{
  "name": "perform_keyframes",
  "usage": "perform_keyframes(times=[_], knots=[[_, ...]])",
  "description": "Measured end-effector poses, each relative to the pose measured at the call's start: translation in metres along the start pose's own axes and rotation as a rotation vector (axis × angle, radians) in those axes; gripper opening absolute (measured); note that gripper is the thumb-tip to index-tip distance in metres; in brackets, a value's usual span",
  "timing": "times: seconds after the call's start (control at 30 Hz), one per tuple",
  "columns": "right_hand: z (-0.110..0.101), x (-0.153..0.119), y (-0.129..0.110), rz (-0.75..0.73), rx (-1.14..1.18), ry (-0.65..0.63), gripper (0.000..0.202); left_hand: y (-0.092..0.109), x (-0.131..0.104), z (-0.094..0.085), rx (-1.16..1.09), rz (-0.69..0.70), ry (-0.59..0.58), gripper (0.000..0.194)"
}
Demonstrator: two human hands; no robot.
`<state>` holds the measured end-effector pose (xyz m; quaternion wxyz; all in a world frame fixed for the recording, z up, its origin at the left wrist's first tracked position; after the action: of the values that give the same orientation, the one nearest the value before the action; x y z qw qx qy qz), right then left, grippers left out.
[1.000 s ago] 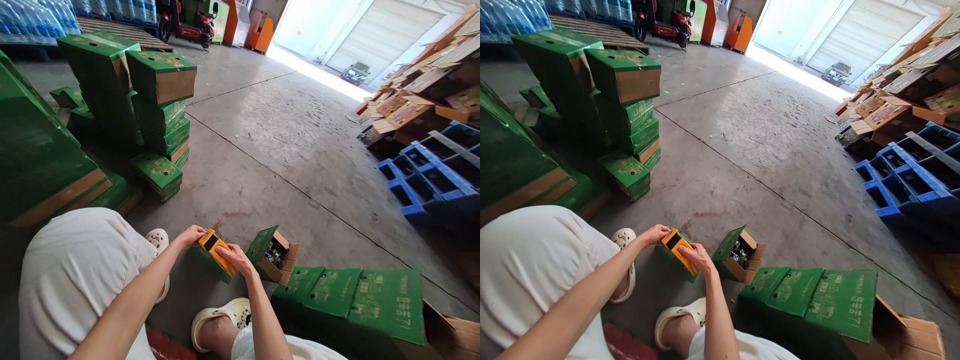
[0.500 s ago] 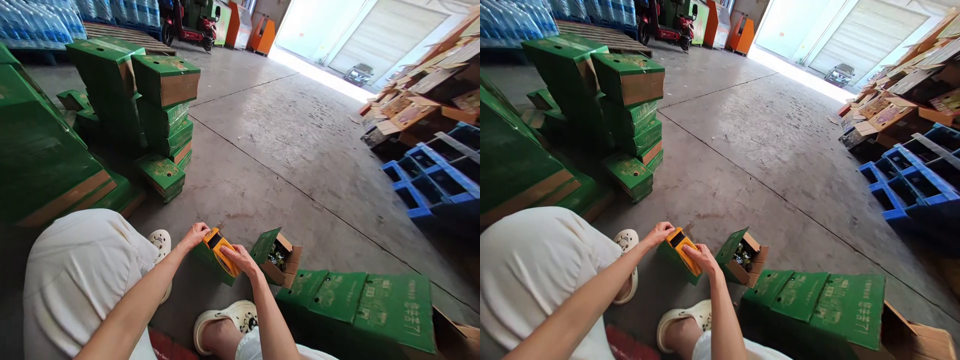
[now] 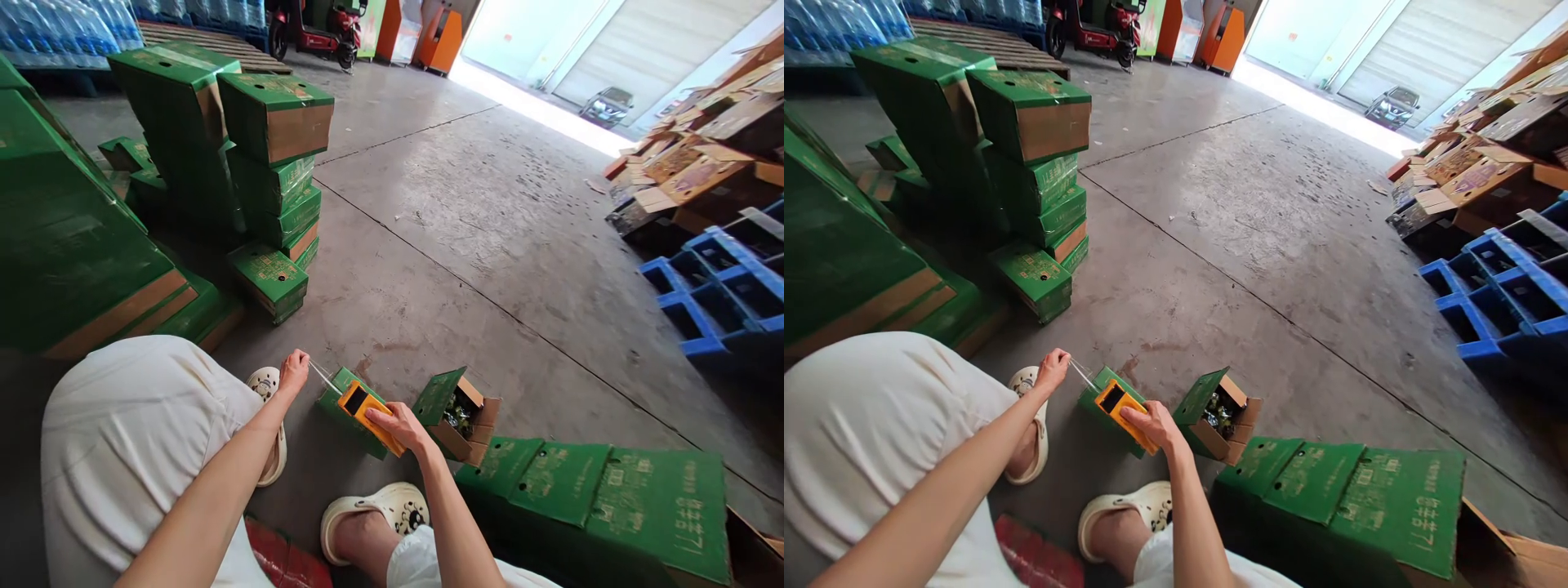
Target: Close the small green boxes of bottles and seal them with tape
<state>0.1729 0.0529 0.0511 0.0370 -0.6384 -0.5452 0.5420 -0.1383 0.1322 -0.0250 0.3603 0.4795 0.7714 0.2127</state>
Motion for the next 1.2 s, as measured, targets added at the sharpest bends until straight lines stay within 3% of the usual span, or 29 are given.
perform_keyframes(times=[0.2,0.67,0.8,0.93,1.07,1.2], knots=[[-0.003,0.013,-0.006,0.057,-0.136,0.112,0.055,-0.010,-0.002,0.008,0.045,-0.032,0.022,0.022],[-0.002,0.018,-0.028,0.100,-0.415,0.180,0.059,-0.029,0.019,0.044,0.050,-0.090,-0.013,0.026],[-0.001,0.021,-0.027,0.130,-0.424,0.158,0.061,-0.035,0.017,0.064,0.018,-0.100,-0.042,0.023],[-0.001,0.023,-0.027,0.139,-0.402,0.134,0.058,-0.041,0.009,0.095,-0.045,-0.113,-0.108,0.020],[-0.002,0.023,-0.026,0.141,-0.389,0.130,0.058,-0.046,0.000,0.121,-0.133,-0.113,-0.188,0.006],[-0.002,0.023,-0.025,0.137,-0.381,0.134,0.060,-0.053,-0.002,0.125,-0.187,-0.118,-0.213,0.029]])
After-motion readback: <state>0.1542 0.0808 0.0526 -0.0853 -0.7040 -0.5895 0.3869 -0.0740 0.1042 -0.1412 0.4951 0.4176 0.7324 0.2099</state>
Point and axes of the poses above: each hand's wrist, its own x-axis towards the middle knuckle, its own z-axis out of the palm, y = z × x, the point moved 9 cm from there along x, towards the middle knuckle
